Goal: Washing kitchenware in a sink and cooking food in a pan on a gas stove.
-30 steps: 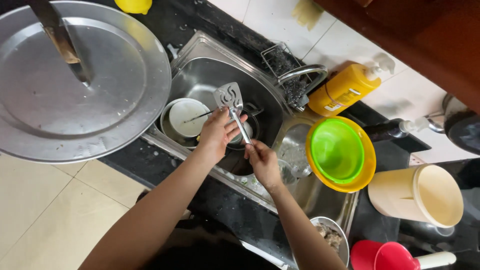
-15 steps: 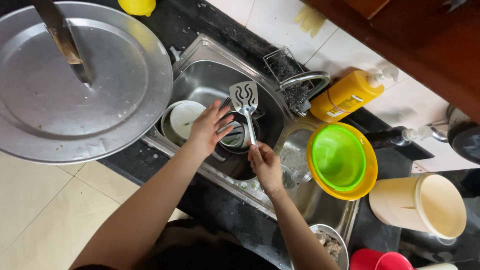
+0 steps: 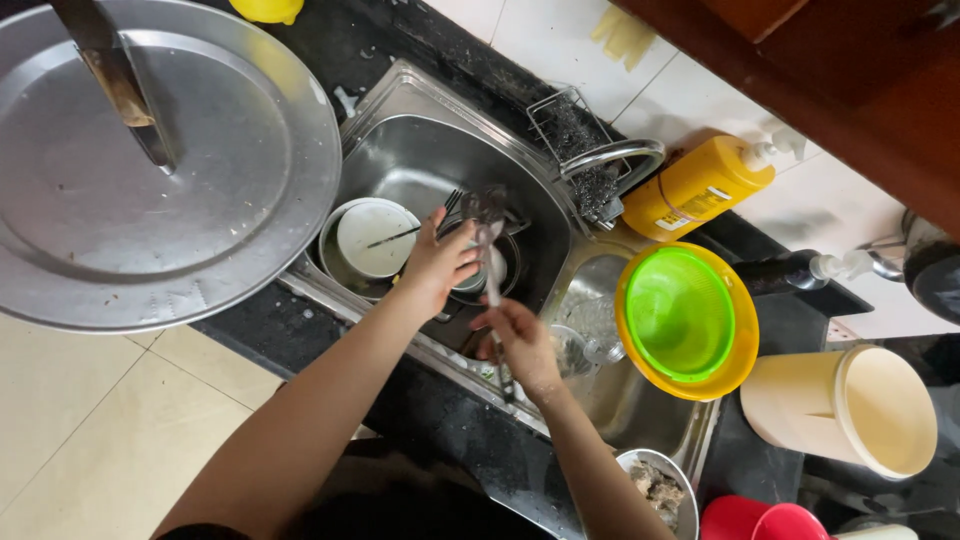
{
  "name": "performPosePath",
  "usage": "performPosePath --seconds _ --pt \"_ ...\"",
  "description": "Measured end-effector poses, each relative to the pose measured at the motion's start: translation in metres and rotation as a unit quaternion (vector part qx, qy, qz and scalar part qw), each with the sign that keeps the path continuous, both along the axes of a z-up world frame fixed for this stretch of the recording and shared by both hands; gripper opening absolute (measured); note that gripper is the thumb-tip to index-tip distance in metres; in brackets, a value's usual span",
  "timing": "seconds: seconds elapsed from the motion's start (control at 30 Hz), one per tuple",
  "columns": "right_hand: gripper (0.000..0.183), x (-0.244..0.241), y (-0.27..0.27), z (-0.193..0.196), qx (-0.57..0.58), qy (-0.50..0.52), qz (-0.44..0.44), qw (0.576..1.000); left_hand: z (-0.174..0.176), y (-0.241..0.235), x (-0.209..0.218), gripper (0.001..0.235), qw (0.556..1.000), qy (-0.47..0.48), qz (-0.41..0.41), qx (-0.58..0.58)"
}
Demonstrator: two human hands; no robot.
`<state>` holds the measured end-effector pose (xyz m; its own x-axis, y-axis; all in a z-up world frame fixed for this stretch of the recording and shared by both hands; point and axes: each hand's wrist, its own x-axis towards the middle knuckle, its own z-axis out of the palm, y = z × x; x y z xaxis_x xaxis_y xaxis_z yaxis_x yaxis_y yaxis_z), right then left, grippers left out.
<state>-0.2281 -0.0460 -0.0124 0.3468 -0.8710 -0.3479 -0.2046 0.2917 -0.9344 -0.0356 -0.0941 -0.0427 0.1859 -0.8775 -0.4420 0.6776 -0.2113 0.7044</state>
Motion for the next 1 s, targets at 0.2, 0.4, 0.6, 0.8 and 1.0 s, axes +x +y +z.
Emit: performPosePath --seconds 0.2,0.4,0.6,0.8,1.0 --pt "0.050 -0.024 -0.048 -0.006 0.008 0.233 0.236 0.943 -0.042 -0.042 -0.025 0.083 0.995 0.059 0.067 0.052" --pt "0.032 -0.146 -0.245 -0.084 -0.433 0.304 -0.061 0.846 -0.072 -0.090 -0.064 0.070 0.993 -0.066 0.074 0.063" --pt "0.036 -0.171 -0.335 -0.061 -0.373 0.578 0.078 0.722 -0.023 -0.092 -0.070 0.057 0.989 -0.137 -0.012 0.052" --pt "0.063 -0.203 -0.391 -0.109 -0.277 0.488 0.330 0.759 -0.046 -0.114 -0.067 0.062 0.949 -0.277 -0.140 0.054" --pt "0.061 -0.207 -0.394 -0.108 -0.178 0.540 0.287 0.771 -0.075 -0.134 -0.077 0.074 0.877 -0.447 -0.164 -0.061"
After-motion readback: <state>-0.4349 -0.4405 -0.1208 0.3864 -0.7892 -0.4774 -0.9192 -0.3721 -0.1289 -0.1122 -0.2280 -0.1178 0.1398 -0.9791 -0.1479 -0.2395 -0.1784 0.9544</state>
